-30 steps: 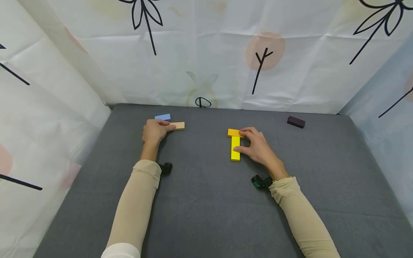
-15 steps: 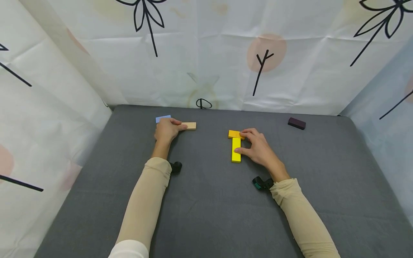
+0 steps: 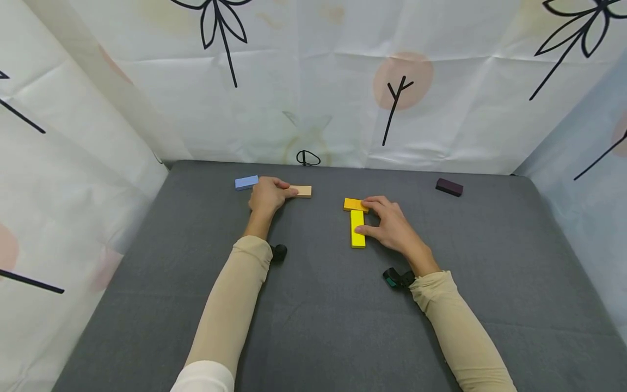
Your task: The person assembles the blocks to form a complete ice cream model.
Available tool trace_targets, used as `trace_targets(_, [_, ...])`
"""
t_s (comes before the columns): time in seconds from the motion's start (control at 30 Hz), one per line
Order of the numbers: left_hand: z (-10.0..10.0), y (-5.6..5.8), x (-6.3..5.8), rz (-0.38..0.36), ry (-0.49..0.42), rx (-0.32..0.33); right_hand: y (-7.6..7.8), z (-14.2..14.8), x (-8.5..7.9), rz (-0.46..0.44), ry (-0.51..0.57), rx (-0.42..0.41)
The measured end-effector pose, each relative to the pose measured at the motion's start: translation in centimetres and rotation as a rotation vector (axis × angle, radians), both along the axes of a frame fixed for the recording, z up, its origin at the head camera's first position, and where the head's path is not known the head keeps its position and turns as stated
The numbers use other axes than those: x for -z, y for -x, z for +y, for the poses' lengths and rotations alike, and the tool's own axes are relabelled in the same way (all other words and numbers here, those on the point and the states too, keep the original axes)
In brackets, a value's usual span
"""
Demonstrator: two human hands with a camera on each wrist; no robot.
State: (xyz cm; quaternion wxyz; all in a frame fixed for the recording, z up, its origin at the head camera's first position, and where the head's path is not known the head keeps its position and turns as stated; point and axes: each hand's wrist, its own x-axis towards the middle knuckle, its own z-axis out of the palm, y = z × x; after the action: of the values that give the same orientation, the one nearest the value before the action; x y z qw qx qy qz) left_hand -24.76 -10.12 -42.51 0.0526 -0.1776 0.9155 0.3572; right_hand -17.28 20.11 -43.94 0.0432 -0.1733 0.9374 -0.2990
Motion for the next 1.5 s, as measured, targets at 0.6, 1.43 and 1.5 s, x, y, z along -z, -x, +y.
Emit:
trace_targets(0.6, [4.2, 0.5, 0.0, 0.011, 0.010, 0.044, 0.1, 0.1, 0.0, 0.021, -0.002, -0.054])
trace_targets(1.43, [10.5, 0.2, 0.0, -0.038, 0.027, 0.131, 0.2, 0.0, -0.2, 0.007, 0.005, -0.032])
trace_targets(1.5, [10.7, 0.2, 0.0, -0.038, 0.024, 0.129, 0.2, -0.1, -0.2, -0.005, 0.006, -0.024])
